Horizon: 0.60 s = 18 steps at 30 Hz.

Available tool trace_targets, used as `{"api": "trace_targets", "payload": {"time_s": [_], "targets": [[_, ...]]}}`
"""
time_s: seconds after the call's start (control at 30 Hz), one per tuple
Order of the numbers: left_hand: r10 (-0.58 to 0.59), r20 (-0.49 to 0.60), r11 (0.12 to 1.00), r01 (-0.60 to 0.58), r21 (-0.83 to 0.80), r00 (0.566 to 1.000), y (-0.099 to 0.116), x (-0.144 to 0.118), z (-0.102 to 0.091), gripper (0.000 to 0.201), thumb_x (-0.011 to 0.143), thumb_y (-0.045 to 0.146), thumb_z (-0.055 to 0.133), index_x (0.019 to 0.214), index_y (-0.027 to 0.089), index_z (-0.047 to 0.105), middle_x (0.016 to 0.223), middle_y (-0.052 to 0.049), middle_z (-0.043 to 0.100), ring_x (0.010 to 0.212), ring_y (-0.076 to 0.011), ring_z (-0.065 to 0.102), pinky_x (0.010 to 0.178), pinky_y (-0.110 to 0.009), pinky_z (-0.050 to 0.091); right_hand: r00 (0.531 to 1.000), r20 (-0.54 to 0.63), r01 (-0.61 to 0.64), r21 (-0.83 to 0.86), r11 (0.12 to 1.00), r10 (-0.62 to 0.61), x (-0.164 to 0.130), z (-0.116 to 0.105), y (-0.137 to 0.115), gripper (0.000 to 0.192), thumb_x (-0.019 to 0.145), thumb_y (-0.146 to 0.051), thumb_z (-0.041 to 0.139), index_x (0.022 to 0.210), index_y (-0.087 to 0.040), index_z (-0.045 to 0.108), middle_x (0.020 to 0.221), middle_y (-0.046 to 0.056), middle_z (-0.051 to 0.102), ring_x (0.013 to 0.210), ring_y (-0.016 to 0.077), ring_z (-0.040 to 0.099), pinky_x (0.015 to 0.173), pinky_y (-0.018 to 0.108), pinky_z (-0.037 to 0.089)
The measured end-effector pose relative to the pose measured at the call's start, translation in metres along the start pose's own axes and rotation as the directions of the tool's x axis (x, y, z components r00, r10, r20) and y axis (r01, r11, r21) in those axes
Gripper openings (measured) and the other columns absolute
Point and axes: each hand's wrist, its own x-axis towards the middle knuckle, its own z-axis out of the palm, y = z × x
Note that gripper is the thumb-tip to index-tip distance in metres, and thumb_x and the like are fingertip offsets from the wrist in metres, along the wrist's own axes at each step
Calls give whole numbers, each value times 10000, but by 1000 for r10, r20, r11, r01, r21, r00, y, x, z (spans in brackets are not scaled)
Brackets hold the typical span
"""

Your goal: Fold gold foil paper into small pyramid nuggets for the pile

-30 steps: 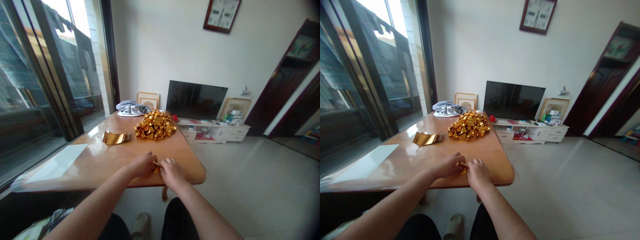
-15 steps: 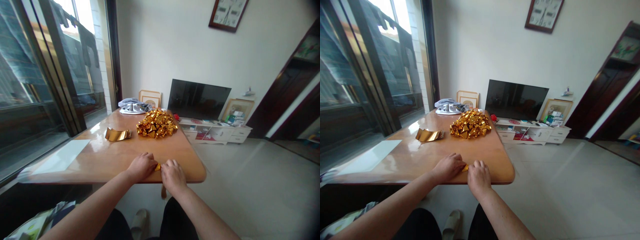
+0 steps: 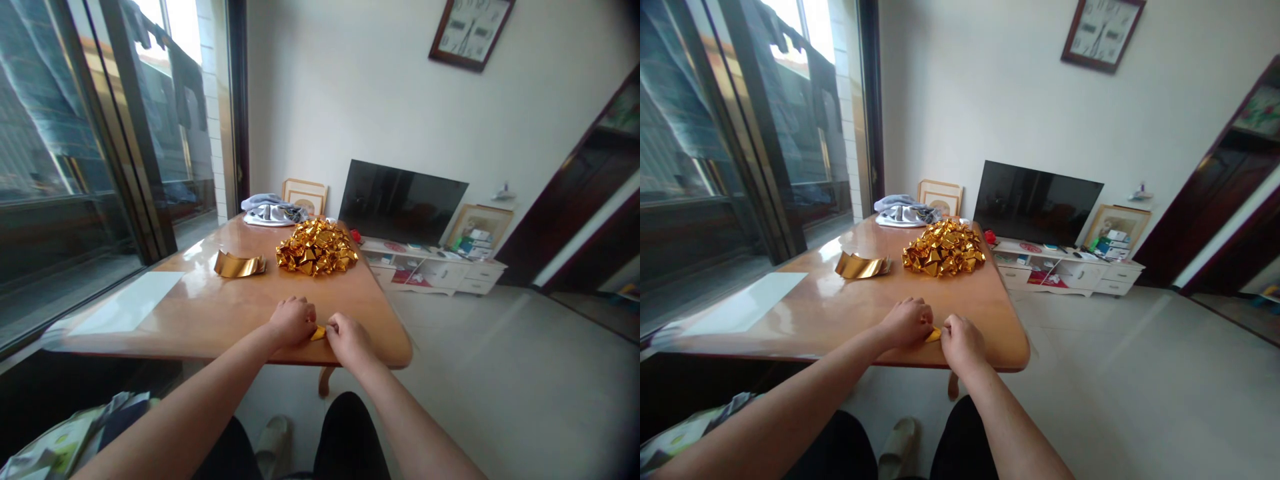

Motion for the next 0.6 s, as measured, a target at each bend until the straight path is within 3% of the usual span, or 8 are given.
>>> {"api": "trace_targets", "payload": {"time_s": [0.2, 0.6], "targets": [[-73, 89, 997, 73, 12, 993, -1, 8, -5, 224, 727, 382, 713, 903, 244, 722, 997, -93, 690, 910, -278, 643, 816, -380, 477, 1000, 15, -2, 32, 999, 1, 5, 4, 4, 37, 896, -228, 593, 912, -234, 627, 939, 7, 687, 851, 158, 619, 668, 246, 348], [-71, 192, 997, 66, 34, 979, 0, 19, -8, 263, 717, 397, 712, 909, 218, 712, 1036, -135, 710, 942, -310, 667, 776, -374, 494, 1000, 21, 16, 15, 1000, -17, 7, 5, 5, 75, 891, -243, 601, 855, -239, 667, 944, 30, 642, 917, 185, 575, 698, 271, 331]]}}
